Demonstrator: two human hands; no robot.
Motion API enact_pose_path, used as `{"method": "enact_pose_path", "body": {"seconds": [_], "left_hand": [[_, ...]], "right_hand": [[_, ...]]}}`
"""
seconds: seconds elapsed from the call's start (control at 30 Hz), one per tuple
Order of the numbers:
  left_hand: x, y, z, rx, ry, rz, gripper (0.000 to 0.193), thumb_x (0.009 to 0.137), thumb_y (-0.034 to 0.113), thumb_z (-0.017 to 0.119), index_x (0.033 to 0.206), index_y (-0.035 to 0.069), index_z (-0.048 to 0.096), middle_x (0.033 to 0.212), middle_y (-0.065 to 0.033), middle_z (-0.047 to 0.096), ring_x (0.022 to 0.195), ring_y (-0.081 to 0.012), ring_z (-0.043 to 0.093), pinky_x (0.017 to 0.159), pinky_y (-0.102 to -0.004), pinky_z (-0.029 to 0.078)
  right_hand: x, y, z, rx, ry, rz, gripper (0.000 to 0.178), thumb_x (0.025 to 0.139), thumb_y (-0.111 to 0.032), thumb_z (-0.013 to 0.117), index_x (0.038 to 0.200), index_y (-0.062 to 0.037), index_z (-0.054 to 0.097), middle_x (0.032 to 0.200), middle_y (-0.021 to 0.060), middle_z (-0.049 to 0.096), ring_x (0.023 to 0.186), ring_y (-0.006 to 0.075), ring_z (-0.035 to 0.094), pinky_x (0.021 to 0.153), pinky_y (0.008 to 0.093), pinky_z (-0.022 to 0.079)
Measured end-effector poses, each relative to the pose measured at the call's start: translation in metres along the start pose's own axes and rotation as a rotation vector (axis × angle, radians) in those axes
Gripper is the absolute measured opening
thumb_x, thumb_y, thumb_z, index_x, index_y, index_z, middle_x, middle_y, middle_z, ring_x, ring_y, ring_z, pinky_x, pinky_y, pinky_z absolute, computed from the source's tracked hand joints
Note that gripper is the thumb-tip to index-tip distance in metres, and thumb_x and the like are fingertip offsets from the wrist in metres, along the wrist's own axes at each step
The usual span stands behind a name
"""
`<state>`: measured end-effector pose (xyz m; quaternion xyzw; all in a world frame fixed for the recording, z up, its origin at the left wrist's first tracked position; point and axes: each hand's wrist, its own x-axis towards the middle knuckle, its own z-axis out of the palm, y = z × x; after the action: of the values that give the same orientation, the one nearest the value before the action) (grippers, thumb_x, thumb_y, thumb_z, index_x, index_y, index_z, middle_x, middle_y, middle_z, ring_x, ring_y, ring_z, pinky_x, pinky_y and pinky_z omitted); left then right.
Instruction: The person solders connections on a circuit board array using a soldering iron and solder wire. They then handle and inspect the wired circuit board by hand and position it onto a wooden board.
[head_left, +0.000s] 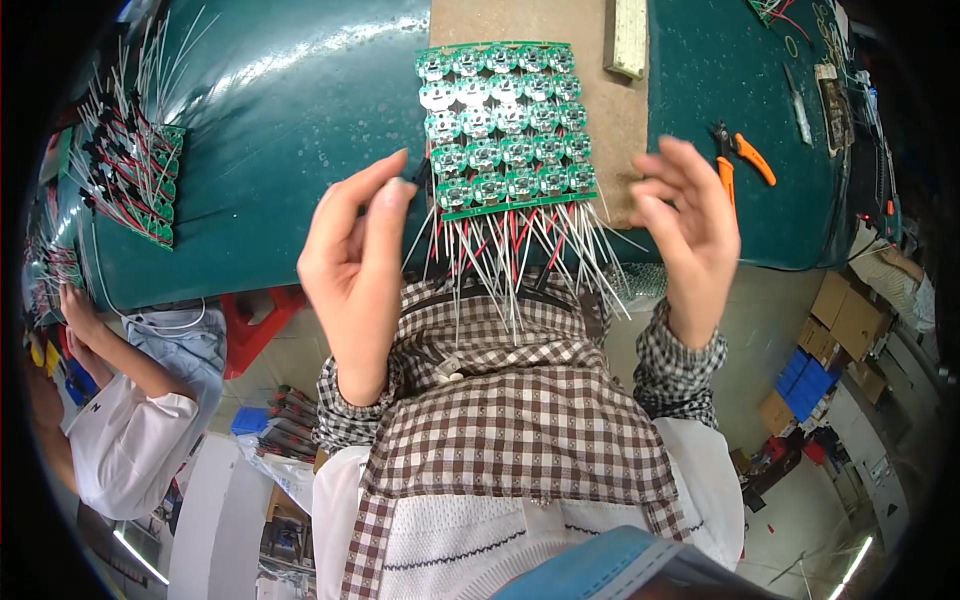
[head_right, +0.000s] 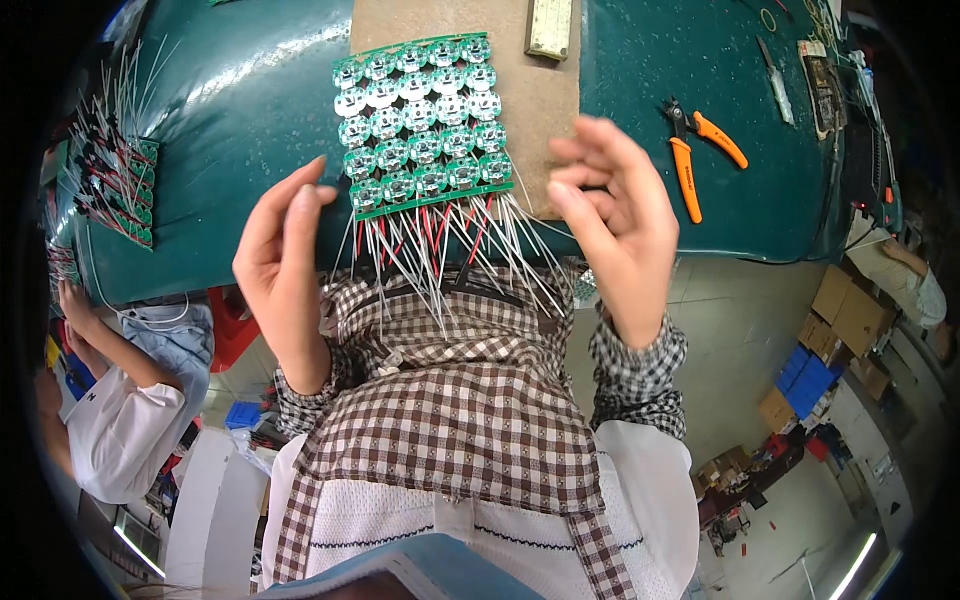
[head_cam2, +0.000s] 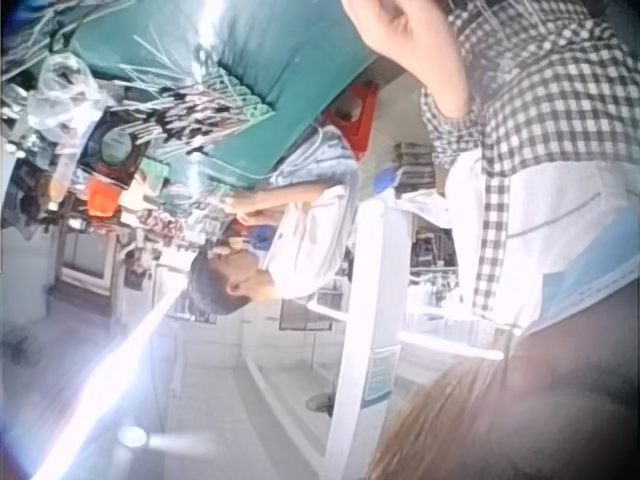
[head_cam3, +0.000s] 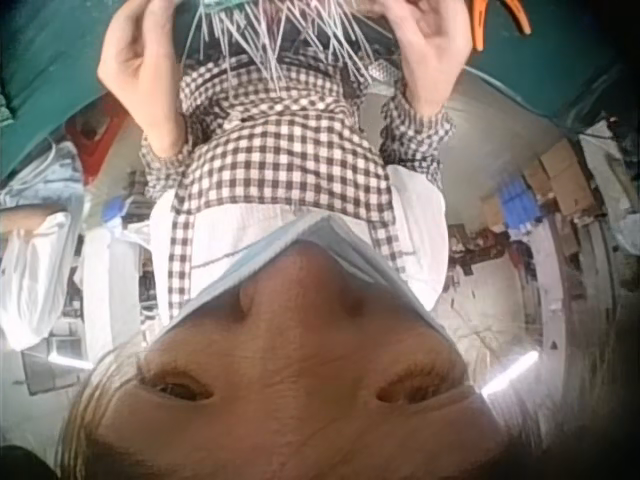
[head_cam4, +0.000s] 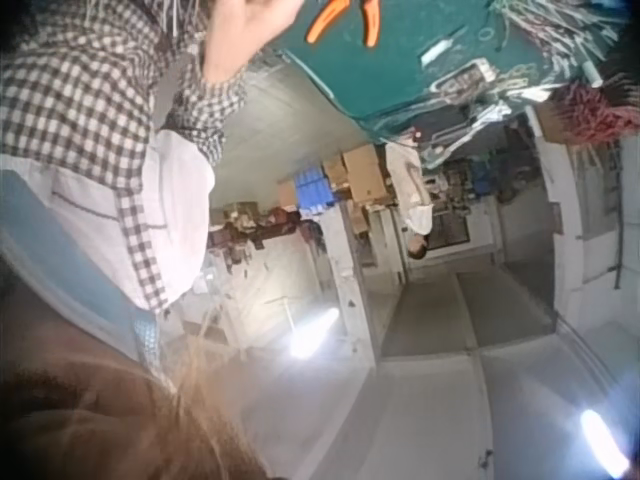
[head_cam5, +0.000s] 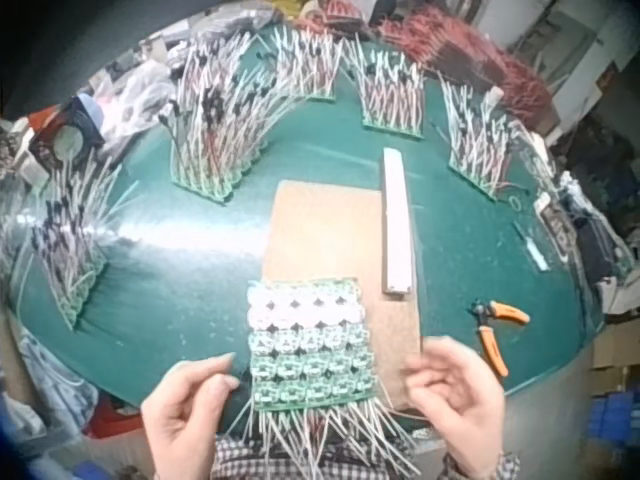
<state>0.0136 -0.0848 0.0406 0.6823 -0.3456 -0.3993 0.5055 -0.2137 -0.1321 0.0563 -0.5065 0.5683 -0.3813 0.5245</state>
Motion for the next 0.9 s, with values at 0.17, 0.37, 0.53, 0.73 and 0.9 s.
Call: {"method": "enact_pose_path", "body": {"seconds": [0.17, 0.37, 0.53, 0.73, 0.9], "left_hand": [[-0.004, -0.004, 0.008, 0.005, -0.091, -0.089, 0.032, 0.076, 0.001, 0.071, 0.106, -0.004, 0.061, 0.083, 0.0015, 0.056, 0.057, 0.0027, 0.033, 0.046, -0.0137, 0.024], [-0.012, 0.003, 0.006, -0.075, -0.147, -0.057, 0.053, 0.068, -0.006, 0.075, 0.116, -0.005, 0.053, 0.085, 0.0022, 0.056, 0.055, 0.0053, 0.028, 0.045, -0.0111, 0.021], [-0.014, 0.005, 0.001, -0.183, -0.168, -0.177, 0.048, 0.071, -0.008, 0.072, 0.115, -0.005, 0.053, 0.085, 0.0018, 0.058, 0.056, 0.0068, 0.033, 0.046, -0.0096, 0.022], [-0.014, 0.003, -0.004, -0.193, -0.167, -0.166, 0.045, 0.072, -0.008, 0.071, 0.114, -0.006, 0.053, 0.086, -0.0001, 0.062, 0.055, 0.0070, 0.034, 0.045, -0.0101, 0.022], [-0.014, 0.000, -0.006, -0.223, -0.181, -0.170, 0.044, 0.073, -0.008, 0.070, 0.113, -0.005, 0.053, 0.087, -0.0008, 0.064, 0.055, 0.0071, 0.034, 0.044, -0.0103, 0.022]], "right_hand": [[0.005, 0.003, 0.016, -0.032, -0.176, 0.011, 0.061, 0.075, 0.006, 0.067, 0.130, 0.0019, 0.040, 0.112, 0.0174, 0.059, 0.089, 0.0143, 0.059, 0.072, 0.0240, 0.052], [-0.004, -0.005, 0.019, 0.002, -0.111, -0.045, 0.062, 0.073, 0.009, 0.067, 0.129, 0.0042, 0.039, 0.111, 0.0193, 0.059, 0.088, 0.0142, 0.060, 0.073, 0.0237, 0.052], [-0.008, -0.013, 0.019, 0.002, -0.156, -0.019, 0.065, 0.073, 0.012, 0.066, 0.130, 0.0053, 0.036, 0.114, 0.0208, 0.057, 0.089, 0.0150, 0.061, 0.075, 0.0238, 0.052], [-0.009, -0.015, 0.022, 0.019, -0.180, -0.017, 0.065, 0.073, 0.012, 0.066, 0.130, 0.0050, 0.036, 0.115, 0.0212, 0.057, 0.090, 0.0148, 0.061, 0.076, 0.0242, 0.052], [-0.013, -0.014, 0.025, -0.020, -0.165, -0.027, 0.064, 0.073, 0.010, 0.068, 0.129, 0.0042, 0.039, 0.114, 0.0203, 0.057, 0.090, 0.0136, 0.060, 0.077, 0.0237, 0.051]]}}
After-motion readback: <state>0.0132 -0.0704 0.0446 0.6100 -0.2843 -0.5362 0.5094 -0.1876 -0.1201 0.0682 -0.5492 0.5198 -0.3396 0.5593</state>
